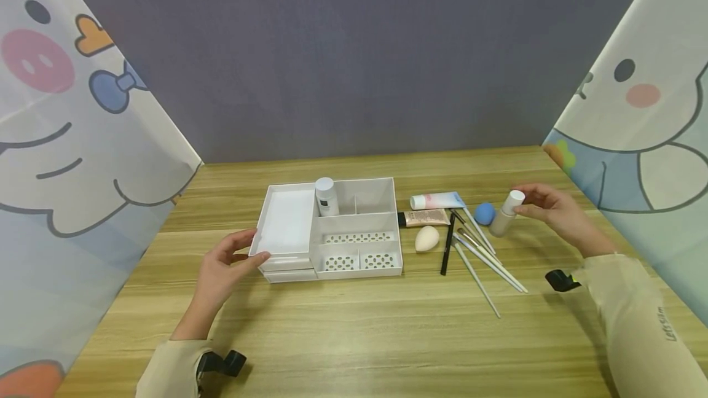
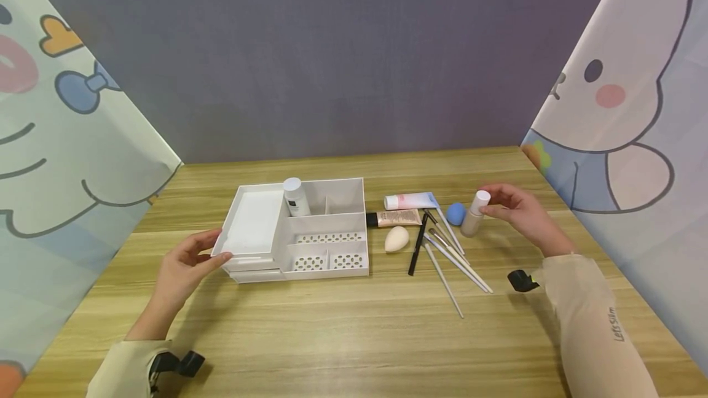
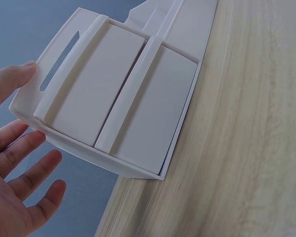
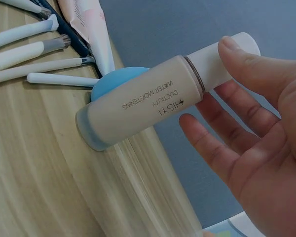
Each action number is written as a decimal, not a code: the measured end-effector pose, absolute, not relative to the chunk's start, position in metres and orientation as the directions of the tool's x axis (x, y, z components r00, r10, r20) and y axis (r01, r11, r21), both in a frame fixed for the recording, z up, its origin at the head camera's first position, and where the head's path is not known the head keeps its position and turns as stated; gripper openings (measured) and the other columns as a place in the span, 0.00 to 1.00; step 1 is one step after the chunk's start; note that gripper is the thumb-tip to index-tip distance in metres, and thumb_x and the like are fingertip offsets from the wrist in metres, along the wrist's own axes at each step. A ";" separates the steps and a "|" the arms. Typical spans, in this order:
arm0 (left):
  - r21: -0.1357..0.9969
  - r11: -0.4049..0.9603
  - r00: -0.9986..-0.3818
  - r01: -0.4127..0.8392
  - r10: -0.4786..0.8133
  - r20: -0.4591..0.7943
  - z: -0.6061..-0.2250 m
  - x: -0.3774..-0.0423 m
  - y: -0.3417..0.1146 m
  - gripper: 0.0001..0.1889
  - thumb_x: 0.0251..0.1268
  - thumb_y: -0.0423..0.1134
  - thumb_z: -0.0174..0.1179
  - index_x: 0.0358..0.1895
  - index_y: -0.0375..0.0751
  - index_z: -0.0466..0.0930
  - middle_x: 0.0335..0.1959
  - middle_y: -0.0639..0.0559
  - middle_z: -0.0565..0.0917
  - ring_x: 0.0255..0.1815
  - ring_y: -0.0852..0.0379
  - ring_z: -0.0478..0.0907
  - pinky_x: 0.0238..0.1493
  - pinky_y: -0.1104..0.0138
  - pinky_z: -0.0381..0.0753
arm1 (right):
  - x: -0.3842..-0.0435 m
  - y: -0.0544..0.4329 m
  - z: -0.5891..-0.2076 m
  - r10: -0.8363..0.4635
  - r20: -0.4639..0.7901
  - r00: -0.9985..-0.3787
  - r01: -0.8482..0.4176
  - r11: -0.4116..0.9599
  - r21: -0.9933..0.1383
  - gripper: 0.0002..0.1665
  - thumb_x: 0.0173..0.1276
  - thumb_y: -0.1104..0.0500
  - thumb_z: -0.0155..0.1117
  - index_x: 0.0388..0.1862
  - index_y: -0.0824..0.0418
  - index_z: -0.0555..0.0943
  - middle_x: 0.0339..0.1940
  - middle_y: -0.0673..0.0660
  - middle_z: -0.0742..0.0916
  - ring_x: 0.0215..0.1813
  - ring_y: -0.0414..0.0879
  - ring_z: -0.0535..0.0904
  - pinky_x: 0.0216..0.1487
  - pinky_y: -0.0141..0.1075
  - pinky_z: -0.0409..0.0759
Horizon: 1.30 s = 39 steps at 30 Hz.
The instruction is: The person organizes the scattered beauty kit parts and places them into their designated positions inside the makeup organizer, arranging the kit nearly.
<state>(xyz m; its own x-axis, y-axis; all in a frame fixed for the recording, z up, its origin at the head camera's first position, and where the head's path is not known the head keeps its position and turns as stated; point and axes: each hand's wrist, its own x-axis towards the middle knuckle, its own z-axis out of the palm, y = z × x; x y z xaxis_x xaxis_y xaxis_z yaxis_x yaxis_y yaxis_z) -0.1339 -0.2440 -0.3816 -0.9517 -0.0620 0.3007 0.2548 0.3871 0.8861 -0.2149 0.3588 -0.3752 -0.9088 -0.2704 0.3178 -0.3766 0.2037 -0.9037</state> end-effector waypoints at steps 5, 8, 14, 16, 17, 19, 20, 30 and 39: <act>0.886 0.387 -0.952 0.254 -0.060 0.299 -0.382 -0.135 -0.244 0.23 0.57 0.29 0.73 0.57 0.32 0.80 0.51 0.62 0.83 0.49 0.71 0.78 0.44 0.74 0.80 | -0.215 0.359 -0.377 -0.262 0.325 -0.909 -0.380 0.196 -0.904 0.25 0.66 0.80 0.59 0.53 0.56 0.82 0.43 0.42 0.86 0.43 0.33 0.82 0.42 0.23 0.79; 0.887 0.386 -0.953 0.253 -0.061 0.298 -0.382 -0.135 -0.245 0.23 0.56 0.29 0.73 0.57 0.32 0.80 0.51 0.61 0.83 0.49 0.70 0.78 0.44 0.74 0.80 | -0.215 0.359 -0.377 -0.251 0.315 -0.915 -0.370 0.214 -0.904 0.25 0.66 0.80 0.60 0.53 0.55 0.82 0.43 0.41 0.86 0.42 0.33 0.82 0.42 0.23 0.79; 0.887 0.393 -0.954 0.244 -0.066 0.292 -0.382 -0.134 -0.245 0.24 0.56 0.30 0.73 0.57 0.33 0.80 0.52 0.59 0.84 0.49 0.71 0.78 0.44 0.73 0.80 | -0.214 0.356 -0.374 -0.188 0.291 -0.938 -0.339 0.330 -0.881 0.23 0.66 0.77 0.63 0.52 0.53 0.82 0.42 0.38 0.85 0.41 0.32 0.81 0.41 0.22 0.78; 0.886 0.395 -0.954 0.243 -0.067 0.292 -0.382 -0.134 -0.244 0.24 0.56 0.30 0.73 0.57 0.33 0.80 0.52 0.58 0.84 0.49 0.71 0.78 0.44 0.74 0.80 | -0.213 0.354 -0.372 -0.157 0.284 -0.946 -0.324 0.376 -0.868 0.22 0.66 0.75 0.64 0.51 0.52 0.82 0.41 0.36 0.84 0.41 0.30 0.80 0.40 0.21 0.77; 0.885 0.396 -0.954 0.244 -0.067 0.293 -0.382 -0.134 -0.244 0.24 0.56 0.30 0.73 0.57 0.33 0.80 0.52 0.58 0.84 0.49 0.71 0.78 0.44 0.74 0.80 | -0.213 0.353 -0.371 -0.142 0.282 -0.949 -0.316 0.394 -0.863 0.21 0.66 0.74 0.65 0.51 0.51 0.82 0.40 0.36 0.84 0.41 0.30 0.79 0.40 0.21 0.77; 0.884 0.397 -0.953 0.247 -0.068 0.296 -0.381 -0.135 -0.244 0.24 0.56 0.30 0.73 0.57 0.32 0.80 0.52 0.58 0.84 0.49 0.71 0.78 0.44 0.74 0.80 | -0.213 0.351 -0.368 -0.114 0.274 -0.955 -0.296 0.418 -0.859 0.20 0.67 0.72 0.66 0.50 0.49 0.82 0.39 0.35 0.83 0.41 0.29 0.78 0.39 0.20 0.76; 0.884 0.396 -0.952 0.249 -0.067 0.299 -0.381 -0.135 -0.244 0.24 0.56 0.30 0.73 0.57 0.32 0.80 0.52 0.58 0.84 0.49 0.71 0.78 0.44 0.74 0.80 | -0.213 0.350 -0.367 -0.105 0.271 -0.957 -0.290 0.420 -0.860 0.20 0.67 0.71 0.66 0.50 0.48 0.81 0.39 0.34 0.83 0.41 0.29 0.78 0.40 0.20 0.76; 0.881 0.394 -0.948 0.263 -0.064 0.312 -0.382 -0.136 -0.244 0.23 0.56 0.29 0.73 0.56 0.32 0.81 0.52 0.57 0.84 0.49 0.70 0.79 0.44 0.74 0.80 | -0.216 0.337 -0.347 -0.068 0.328 -0.942 -0.322 0.452 -0.832 0.20 0.67 0.71 0.67 0.48 0.47 0.81 0.37 0.35 0.82 0.39 0.28 0.78 0.38 0.19 0.77; 0.877 0.400 -0.945 0.267 -0.068 0.319 -0.382 -0.137 -0.244 0.23 0.55 0.29 0.73 0.56 0.31 0.81 0.50 0.60 0.84 0.49 0.71 0.78 0.44 0.76 0.79 | -0.216 0.328 -0.332 -0.060 0.312 -0.948 -0.299 0.503 -0.811 0.17 0.68 0.67 0.68 0.48 0.46 0.80 0.36 0.33 0.82 0.39 0.26 0.77 0.37 0.19 0.76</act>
